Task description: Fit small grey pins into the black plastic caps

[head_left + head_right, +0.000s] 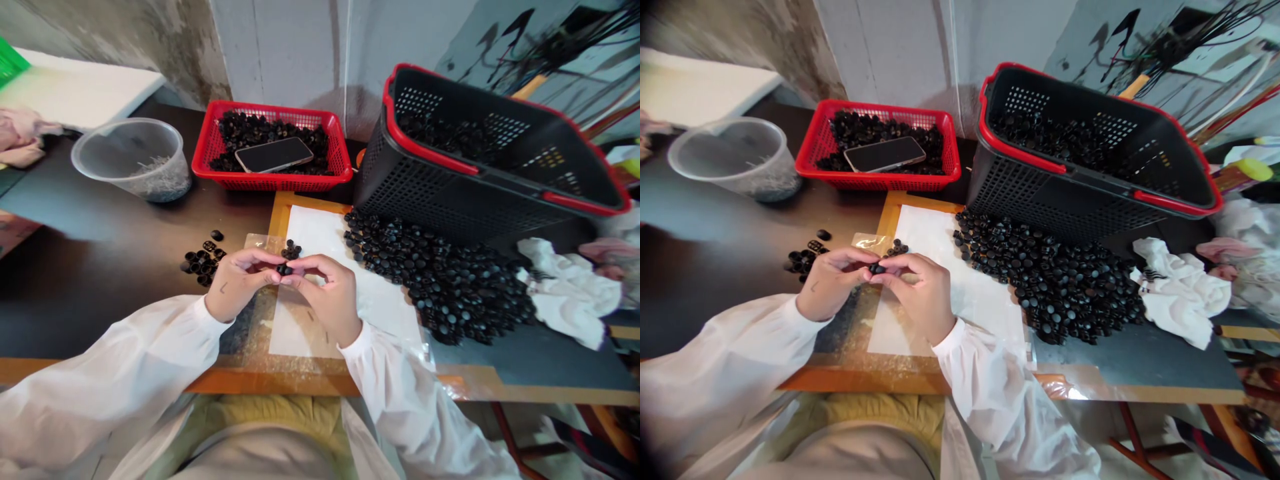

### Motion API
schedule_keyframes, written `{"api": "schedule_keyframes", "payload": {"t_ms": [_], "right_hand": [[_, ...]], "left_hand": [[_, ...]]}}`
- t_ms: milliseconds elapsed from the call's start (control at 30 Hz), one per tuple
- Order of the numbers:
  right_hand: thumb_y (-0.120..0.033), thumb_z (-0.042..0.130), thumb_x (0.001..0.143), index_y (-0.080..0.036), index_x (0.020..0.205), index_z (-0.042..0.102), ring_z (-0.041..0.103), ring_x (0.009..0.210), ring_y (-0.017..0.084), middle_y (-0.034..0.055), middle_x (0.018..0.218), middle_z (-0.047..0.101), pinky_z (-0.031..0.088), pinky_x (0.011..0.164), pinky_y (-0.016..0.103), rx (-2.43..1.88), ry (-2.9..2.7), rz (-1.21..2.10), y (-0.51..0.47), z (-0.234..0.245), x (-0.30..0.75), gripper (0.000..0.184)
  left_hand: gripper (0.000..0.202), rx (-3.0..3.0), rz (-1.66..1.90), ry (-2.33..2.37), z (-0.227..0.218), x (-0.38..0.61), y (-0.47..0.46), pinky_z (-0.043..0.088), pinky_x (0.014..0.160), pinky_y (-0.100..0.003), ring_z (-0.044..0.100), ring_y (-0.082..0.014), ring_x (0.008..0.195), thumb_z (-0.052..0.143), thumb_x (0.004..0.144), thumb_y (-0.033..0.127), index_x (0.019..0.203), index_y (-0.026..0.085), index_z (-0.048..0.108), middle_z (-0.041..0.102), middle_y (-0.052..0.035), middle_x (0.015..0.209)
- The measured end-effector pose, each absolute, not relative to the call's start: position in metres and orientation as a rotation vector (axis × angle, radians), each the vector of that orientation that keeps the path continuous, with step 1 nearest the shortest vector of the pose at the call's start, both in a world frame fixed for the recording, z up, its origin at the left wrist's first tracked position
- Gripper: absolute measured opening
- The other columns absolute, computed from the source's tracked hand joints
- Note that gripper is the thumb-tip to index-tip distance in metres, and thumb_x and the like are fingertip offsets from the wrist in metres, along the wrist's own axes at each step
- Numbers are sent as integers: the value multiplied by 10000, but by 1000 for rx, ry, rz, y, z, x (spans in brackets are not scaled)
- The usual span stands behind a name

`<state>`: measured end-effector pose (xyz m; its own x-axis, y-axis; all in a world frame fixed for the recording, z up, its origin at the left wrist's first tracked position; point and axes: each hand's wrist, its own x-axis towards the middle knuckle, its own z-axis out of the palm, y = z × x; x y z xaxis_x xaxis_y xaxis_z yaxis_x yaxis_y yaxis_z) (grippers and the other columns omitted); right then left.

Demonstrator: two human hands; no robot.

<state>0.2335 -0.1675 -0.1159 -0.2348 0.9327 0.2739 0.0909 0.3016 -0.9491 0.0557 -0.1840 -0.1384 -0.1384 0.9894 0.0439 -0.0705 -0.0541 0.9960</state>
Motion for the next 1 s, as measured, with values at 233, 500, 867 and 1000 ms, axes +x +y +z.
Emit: {"api": "schedule_keyframes", "payload": {"t_ms": [233, 500, 867, 1000], "right_hand": [[-201, 778, 854, -221, 867, 747, 717, 807, 171, 15, 862, 779, 546, 753, 286, -942, -1862, 689, -165, -112, 238, 40], [-167, 865, 742, -214, 751, 728, 672, 689, 127, -22, 779, 746, 517, 689, 237, -1017, -1845, 903, -162, -105, 243, 145], [-185, 859, 675, -243, 1094, 743, 747, 945, 184, 3, 1003, 791, 594, 879, 310, -896, -1490, 1748, -156, -115, 242, 439], [-210, 852, 672, -229, 974, 813, 748, 818, 185, 0, 892, 809, 598, 815, 309, -1001, -1453, 1726, -156, -118, 240, 306]], "left_hand": [[206, 1244, 1404, 1229, -137, 55, -185, 633, 734, -249, 762, -176, 780, 917, 664, 269, 808, 180, 799, 804, -58, 859], [131, 1497, 1420, 1119, -139, 49, -184, 635, 724, -277, 761, -186, 801, 874, 742, 273, 830, 210, 802, 803, -64, 888], [133, 1794, 1386, 998, -144, 40, -176, 588, 696, -260, 643, -145, 822, 839, 784, 270, 917, 276, 836, 610, -47, 912], [415, 1757, 1404, 1081, -143, 41, -178, 599, 764, -289, 634, -160, 881, 843, 767, 387, 1166, 302, 767, 595, -55, 1024]]}}
